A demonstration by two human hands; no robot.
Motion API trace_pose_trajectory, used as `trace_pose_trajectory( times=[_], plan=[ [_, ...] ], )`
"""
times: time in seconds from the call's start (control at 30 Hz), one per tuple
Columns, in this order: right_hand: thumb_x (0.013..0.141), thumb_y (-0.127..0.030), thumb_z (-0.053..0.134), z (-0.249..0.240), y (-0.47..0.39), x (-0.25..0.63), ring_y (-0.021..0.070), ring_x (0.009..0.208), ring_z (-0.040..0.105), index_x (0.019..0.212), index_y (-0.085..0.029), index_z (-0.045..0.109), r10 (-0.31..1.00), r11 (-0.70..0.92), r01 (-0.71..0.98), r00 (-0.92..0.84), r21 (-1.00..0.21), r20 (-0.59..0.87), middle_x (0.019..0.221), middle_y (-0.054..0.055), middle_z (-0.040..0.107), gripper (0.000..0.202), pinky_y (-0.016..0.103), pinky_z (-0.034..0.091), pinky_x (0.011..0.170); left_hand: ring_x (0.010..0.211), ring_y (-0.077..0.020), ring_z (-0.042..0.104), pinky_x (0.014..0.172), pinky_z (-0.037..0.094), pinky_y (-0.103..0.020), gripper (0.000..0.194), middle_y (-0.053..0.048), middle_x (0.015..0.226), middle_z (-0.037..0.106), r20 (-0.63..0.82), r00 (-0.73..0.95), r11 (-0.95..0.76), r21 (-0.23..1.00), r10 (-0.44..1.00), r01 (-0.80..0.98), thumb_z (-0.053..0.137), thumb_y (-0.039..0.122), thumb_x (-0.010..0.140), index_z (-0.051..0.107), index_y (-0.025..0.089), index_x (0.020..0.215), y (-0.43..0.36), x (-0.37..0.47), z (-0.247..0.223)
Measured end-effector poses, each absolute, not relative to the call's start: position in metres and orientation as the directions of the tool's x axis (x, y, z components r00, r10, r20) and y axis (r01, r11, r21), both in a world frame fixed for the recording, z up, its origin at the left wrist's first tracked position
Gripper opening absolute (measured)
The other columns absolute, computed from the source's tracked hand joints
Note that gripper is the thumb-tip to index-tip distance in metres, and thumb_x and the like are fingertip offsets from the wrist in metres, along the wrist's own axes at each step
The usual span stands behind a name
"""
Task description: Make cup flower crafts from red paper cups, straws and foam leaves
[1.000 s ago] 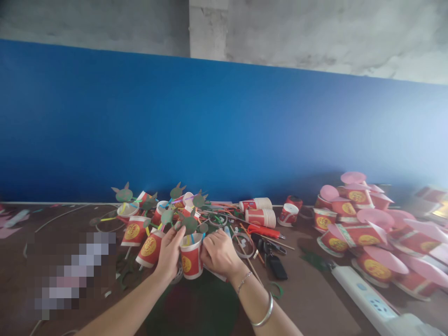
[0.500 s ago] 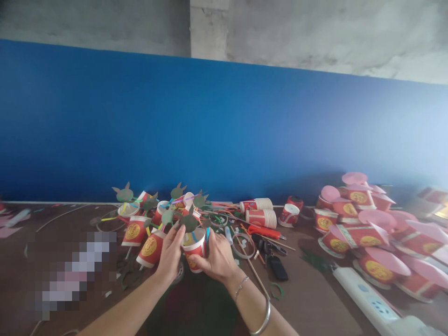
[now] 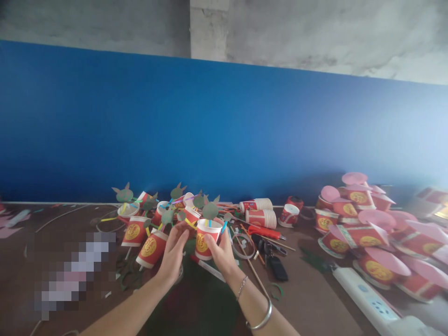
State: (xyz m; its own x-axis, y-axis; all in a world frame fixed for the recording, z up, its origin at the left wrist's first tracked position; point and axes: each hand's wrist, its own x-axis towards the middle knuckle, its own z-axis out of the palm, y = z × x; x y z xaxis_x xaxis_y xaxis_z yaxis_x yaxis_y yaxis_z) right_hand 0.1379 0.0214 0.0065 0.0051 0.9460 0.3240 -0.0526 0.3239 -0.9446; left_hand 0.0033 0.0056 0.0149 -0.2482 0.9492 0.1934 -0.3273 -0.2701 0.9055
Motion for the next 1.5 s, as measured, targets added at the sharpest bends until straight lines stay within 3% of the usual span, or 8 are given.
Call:
trace_pose_trajectory(
  times=[0.17,0.7,0.87,1.0,1.1,1.23,1.37,1.5],
  plan=[
    [0.074,-0.046,0.061,0.006,0.022,0.138,0.0247,0.103,0.057,0.126,-0.021,0.039,0.945,0.326,-0.070,0.010,-0.943,0.326,0.114,0.011,0.058,0.061,0.040,0.046,0.090,0.069,-0.0150,0.058,0.064,0.044,-0.022,0.022,-0.002,0.072,0.065,0.220,-0.262,-0.272,0.945,0.940,-0.182,0.064,0.037,0.073,0.064,0.016,0.077,0.004,-0.001,0.021],
    [0.077,-0.038,0.060,0.007,0.018,0.136,0.0237,0.106,0.055,0.125,-0.022,0.038,0.915,0.399,0.004,-0.060,-0.917,0.398,0.114,0.009,0.058,0.055,0.039,0.044,0.092,0.069,-0.0161,0.061,0.064,0.047,-0.024,0.021,-0.002,0.069,0.068,0.144,-0.291,-0.215,0.949,0.946,-0.232,0.069,0.033,0.066,0.067,0.015,0.076,0.004,0.000,0.022],
    [0.079,-0.034,0.059,0.007,0.020,0.137,0.0228,0.105,0.055,0.126,-0.021,0.037,0.883,0.462,0.011,-0.103,-0.887,0.459,0.116,0.010,0.057,0.054,0.037,0.043,0.093,0.070,-0.0173,0.060,0.063,0.046,-0.024,0.021,-0.002,0.070,0.068,0.197,-0.268,-0.243,0.958,0.943,-0.149,0.067,0.034,0.070,0.070,0.015,0.078,0.005,-0.002,0.020],
    [0.078,-0.034,0.060,0.009,0.020,0.138,0.0233,0.107,0.054,0.126,-0.020,0.037,0.867,0.492,0.044,-0.120,-0.869,0.484,0.117,0.011,0.056,0.054,0.037,0.042,0.094,0.073,-0.0187,0.061,0.065,0.047,-0.025,0.022,-0.004,0.075,0.068,0.309,-0.220,-0.310,0.950,0.925,0.029,0.059,0.034,0.078,0.069,0.015,0.081,0.006,-0.004,0.017],
    [0.079,-0.036,0.060,0.008,0.021,0.138,0.0233,0.104,0.056,0.125,-0.020,0.038,0.881,0.465,0.036,-0.111,-0.884,0.459,0.115,0.011,0.058,0.054,0.037,0.044,0.092,0.082,-0.0205,0.062,0.074,0.048,-0.029,0.021,-0.007,0.086,0.069,0.493,-0.185,-0.440,0.858,0.850,0.264,0.052,0.029,0.084,0.068,0.016,0.088,0.007,-0.006,0.013],
    [0.079,-0.036,0.060,0.007,0.022,0.138,0.0223,0.101,0.058,0.122,-0.020,0.041,0.892,0.445,0.014,-0.099,-0.896,0.441,0.113,0.010,0.060,0.050,0.035,0.045,0.090,0.094,-0.0227,0.061,0.085,0.046,-0.037,0.022,-0.009,0.099,0.068,0.694,-0.081,-0.527,0.612,0.716,0.589,0.048,0.021,0.086,0.064,0.017,0.101,0.007,-0.008,0.008],
    [0.079,-0.035,0.060,0.006,0.022,0.139,0.0222,0.100,0.058,0.119,-0.020,0.042,0.885,0.458,0.050,-0.122,-0.887,0.450,0.111,0.010,0.060,0.046,0.035,0.046,0.089,0.088,-0.0231,0.062,0.079,0.046,-0.039,0.023,-0.008,0.094,0.070,0.752,0.035,-0.489,0.391,0.658,0.780,0.049,0.017,0.086,0.062,0.018,0.104,0.005,-0.011,0.008],
    [0.078,-0.036,0.060,0.006,0.023,0.142,0.0217,0.093,0.060,0.110,-0.019,0.045,0.877,0.476,0.134,-0.140,-0.869,0.459,0.104,0.009,0.063,0.039,0.034,0.048,0.085,0.083,-0.0216,0.062,0.078,0.044,-0.039,0.019,-0.006,0.089,0.070,0.754,0.101,-0.472,0.296,0.649,0.830,0.050,0.017,0.085,0.063,0.017,0.100,0.002,-0.013,0.011]
  ],
)
